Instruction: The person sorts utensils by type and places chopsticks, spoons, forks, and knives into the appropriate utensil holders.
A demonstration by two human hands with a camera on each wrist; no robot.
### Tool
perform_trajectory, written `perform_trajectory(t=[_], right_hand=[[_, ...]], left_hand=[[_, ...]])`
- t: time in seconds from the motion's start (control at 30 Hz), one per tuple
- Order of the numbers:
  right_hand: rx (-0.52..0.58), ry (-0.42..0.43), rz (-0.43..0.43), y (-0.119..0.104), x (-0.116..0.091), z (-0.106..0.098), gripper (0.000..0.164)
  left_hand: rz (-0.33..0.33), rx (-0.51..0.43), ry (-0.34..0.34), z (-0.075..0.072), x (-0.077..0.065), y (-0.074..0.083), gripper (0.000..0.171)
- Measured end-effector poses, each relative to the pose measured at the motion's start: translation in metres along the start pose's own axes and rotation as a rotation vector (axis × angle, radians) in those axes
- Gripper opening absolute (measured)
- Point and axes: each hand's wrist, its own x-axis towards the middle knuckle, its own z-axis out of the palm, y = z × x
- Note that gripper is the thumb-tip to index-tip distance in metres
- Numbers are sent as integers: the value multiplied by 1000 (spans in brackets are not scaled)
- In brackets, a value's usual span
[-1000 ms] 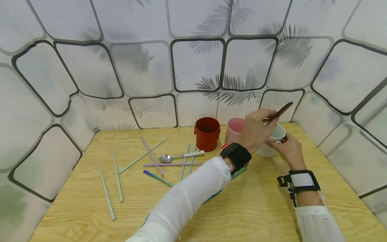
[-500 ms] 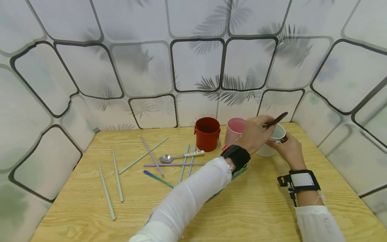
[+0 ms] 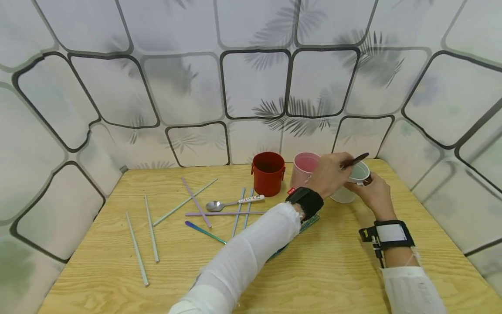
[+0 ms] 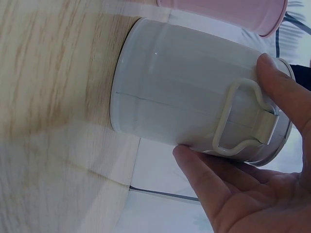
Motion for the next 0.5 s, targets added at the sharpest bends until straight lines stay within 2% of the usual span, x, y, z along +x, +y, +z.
perform_trajectory(t=[0.3,0.5], right_hand=[[-17,-2,4,-1,0,1,85],[-22,6,1,-1,0,1,83]], left_hand=[[-5,171,-126,3,1,-4,12],[-9,233,-174,7,0,-8,11]])
